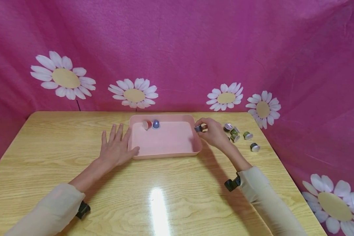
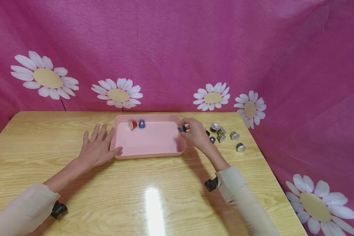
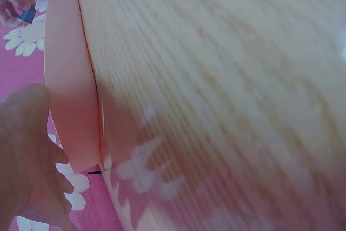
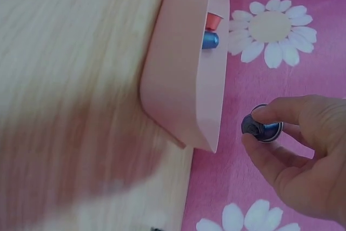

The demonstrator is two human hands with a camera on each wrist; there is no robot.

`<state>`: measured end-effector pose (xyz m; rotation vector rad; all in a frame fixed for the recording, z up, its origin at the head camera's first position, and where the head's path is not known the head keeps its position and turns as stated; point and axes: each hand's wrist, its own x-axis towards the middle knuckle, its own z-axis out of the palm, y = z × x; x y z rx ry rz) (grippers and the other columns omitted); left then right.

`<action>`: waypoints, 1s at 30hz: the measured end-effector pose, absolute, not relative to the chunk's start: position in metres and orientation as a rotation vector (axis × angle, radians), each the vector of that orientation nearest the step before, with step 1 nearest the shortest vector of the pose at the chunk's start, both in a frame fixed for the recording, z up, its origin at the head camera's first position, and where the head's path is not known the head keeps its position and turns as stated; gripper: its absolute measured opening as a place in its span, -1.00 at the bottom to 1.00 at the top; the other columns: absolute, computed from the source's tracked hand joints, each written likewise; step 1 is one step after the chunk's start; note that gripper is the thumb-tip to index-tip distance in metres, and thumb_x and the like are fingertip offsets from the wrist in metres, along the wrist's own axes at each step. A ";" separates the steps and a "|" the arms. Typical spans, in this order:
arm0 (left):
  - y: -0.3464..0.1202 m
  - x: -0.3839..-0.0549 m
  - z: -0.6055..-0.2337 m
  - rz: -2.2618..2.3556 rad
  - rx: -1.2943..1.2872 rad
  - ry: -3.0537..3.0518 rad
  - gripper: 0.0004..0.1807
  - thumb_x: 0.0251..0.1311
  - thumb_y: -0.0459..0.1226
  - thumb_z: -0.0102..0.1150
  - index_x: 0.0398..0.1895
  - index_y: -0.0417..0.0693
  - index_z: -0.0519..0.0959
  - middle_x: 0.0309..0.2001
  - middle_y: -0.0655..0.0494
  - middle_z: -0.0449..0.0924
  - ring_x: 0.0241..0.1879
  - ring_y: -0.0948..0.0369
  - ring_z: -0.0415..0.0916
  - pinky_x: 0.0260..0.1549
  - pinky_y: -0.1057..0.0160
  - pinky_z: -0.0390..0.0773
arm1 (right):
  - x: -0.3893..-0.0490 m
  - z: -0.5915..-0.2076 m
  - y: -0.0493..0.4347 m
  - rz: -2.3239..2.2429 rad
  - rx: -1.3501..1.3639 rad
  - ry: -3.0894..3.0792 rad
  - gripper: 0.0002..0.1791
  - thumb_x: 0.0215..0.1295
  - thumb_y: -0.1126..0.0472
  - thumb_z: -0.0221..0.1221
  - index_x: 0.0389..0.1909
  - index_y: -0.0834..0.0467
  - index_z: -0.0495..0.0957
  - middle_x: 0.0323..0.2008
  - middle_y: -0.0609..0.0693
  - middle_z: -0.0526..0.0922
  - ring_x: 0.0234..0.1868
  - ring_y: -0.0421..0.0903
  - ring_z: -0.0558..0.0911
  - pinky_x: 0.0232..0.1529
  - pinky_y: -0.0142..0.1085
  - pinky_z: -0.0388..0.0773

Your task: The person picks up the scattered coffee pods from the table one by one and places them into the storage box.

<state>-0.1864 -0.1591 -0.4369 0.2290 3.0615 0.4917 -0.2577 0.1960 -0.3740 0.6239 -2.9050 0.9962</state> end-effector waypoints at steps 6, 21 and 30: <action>-0.159 -0.187 -0.437 0.495 0.225 3.066 0.01 0.23 0.16 0.11 0.57 -0.23 0.01 0.54 -0.39 -0.22 0.50 -0.30 -0.42 0.31 -0.37 -0.51 | -0.271 -0.370 0.176 1.025 0.700 -2.917 -0.75 0.15 0.48 0.28 -0.14 0.24 0.64 -0.03 0.18 0.65 -0.06 0.11 0.69 -0.09 -0.08 0.62; -0.160 -0.187 -0.437 0.496 0.224 3.064 0.01 0.25 0.17 0.09 0.57 -0.21 0.00 0.54 -0.37 -0.23 0.51 -0.28 -0.44 0.31 -0.36 -0.48 | -0.295 -0.379 0.132 0.959 0.817 -2.902 -0.72 0.08 0.51 0.30 -0.14 0.30 0.66 -0.16 0.17 0.70 -0.14 0.07 0.67 -0.07 -0.12 0.57; -0.160 -0.187 -0.438 0.492 0.228 3.073 0.01 0.24 0.17 0.10 0.57 -0.21 0.01 0.54 -0.37 -0.21 0.51 -0.28 -0.43 0.32 -0.36 -0.49 | -0.308 -0.389 0.113 0.991 0.837 -2.964 -0.66 0.09 0.50 0.29 -0.06 0.34 0.62 -0.10 0.20 0.69 -0.03 0.10 0.69 -0.03 -0.16 0.58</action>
